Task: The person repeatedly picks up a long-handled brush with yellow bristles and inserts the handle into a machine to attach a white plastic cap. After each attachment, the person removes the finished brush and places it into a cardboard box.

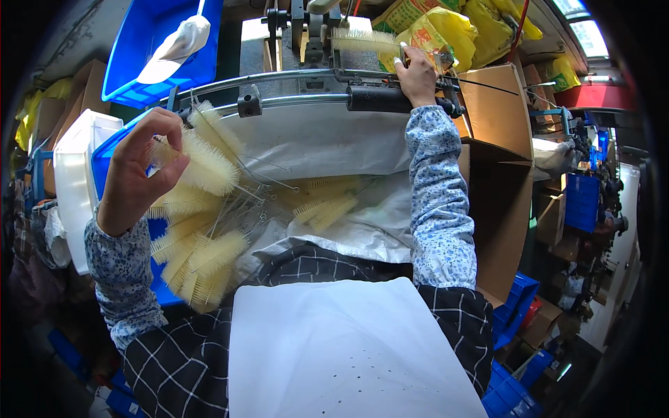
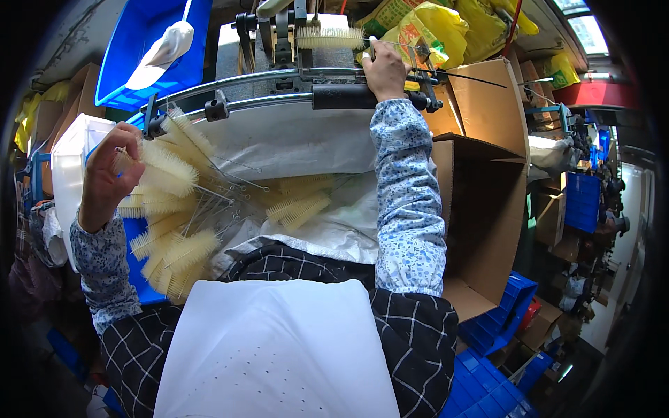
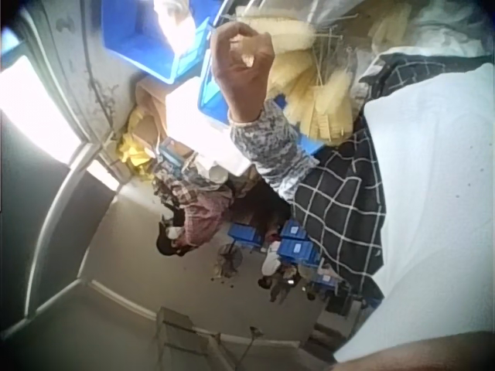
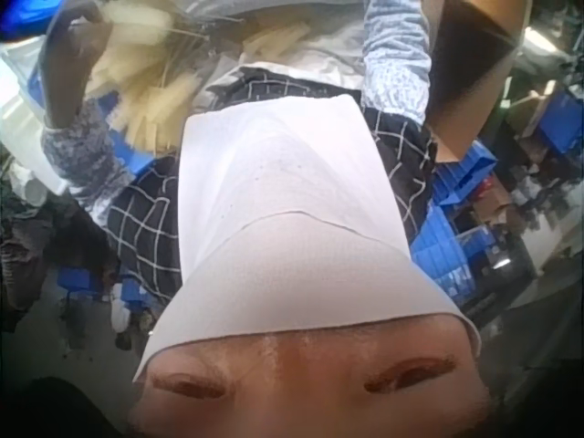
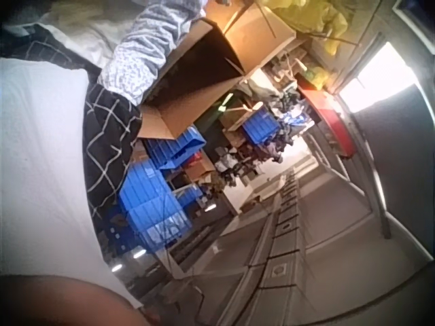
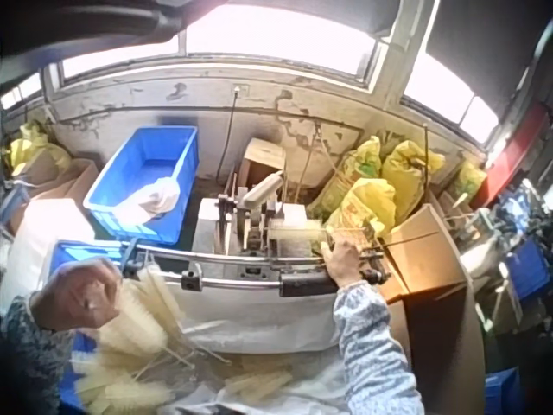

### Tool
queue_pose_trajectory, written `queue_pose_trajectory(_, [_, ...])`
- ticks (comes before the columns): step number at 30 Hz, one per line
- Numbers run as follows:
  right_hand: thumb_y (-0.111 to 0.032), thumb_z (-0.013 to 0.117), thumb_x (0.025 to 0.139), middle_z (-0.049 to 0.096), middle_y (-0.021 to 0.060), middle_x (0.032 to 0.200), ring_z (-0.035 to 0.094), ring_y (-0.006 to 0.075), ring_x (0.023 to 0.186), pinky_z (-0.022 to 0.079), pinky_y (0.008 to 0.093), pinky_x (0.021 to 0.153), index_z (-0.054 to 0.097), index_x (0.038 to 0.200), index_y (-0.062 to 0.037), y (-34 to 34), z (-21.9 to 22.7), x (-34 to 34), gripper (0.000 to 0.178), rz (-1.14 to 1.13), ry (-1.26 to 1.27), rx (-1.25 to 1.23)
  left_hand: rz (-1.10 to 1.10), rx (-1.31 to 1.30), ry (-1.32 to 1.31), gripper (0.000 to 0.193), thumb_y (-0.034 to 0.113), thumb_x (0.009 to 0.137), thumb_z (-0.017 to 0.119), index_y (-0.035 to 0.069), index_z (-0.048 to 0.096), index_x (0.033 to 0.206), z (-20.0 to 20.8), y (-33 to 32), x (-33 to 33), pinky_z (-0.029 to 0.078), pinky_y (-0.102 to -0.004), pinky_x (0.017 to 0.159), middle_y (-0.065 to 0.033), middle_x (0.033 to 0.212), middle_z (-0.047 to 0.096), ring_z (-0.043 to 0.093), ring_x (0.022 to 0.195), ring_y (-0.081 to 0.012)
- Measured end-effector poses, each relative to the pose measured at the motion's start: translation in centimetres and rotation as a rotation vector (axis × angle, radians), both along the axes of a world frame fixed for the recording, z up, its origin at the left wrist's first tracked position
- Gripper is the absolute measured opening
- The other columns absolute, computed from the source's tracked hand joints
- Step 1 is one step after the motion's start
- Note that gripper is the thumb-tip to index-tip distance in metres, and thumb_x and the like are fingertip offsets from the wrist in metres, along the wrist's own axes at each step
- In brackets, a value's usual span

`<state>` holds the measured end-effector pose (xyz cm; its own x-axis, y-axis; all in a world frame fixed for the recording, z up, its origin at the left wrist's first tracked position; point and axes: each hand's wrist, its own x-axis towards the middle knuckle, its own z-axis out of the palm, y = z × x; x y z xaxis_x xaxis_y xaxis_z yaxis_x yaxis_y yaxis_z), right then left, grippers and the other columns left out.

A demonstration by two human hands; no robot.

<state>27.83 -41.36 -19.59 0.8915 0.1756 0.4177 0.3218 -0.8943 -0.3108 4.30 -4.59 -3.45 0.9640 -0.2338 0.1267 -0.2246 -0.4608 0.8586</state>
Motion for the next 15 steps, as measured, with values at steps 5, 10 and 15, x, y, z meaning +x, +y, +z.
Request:
queue_pose_trajectory(5, [-0.021, 0.059, 0.074, 0.058, 0.0077, 0.103, 0.056, 0.0242, 0.094, 0.038, 0.0411, 0.078, 0.058, 0.107, -0.0094, 2.3, 0.4, -0.7, 0.035, 0.006, 0.038, 0.039, 0.008, 0.030, -0.028, 0.023, -0.002, 0.066, 0.056, 0.007, 0.048, 0.086, 0.6, 0.3, -0.2, 0.036, -0.0263, 0.081, -0.0034, 0.083, 0.043, 0.044, 0.084, -0.0146])
queue_pose_trajectory(10, [-0.020, 0.059, 0.073, 0.059, 0.0080, 0.099, 0.056, 0.0249, 0.092, 0.038, 0.0413, 0.075, 0.059, 0.106, -0.0088, 3.0, -0.3, -0.6, 0.035, 0.018, 0.003, 0.046, 0.036, 0.042, -0.028, 0.022, 0.000, 0.066, 0.056, 0.006, 0.048, 0.086, 0.8, 1.1, -0.8, 0.036, -0.0259, 0.080, -0.0039, 0.084, 0.043, 0.044, 0.084, -0.0144])
queue_pose_trajectory(15, [-0.020, 0.059, 0.074, 0.060, 0.0099, 0.101, 0.058, 0.0254, 0.089, 0.043, 0.0385, 0.076, 0.059, 0.106, -0.0076, 4.8, 0.4, -1.3, 0.035, -0.004, 0.017, -0.019, 0.071, 0.015, -0.037, 0.022, 0.000, 0.066, 0.056, 0.006, 0.048, 0.085, 1.0, 1.3, -0.9, 0.037, -0.0252, 0.079, -0.0042, 0.085, 0.043, 0.044, 0.083, -0.0143])
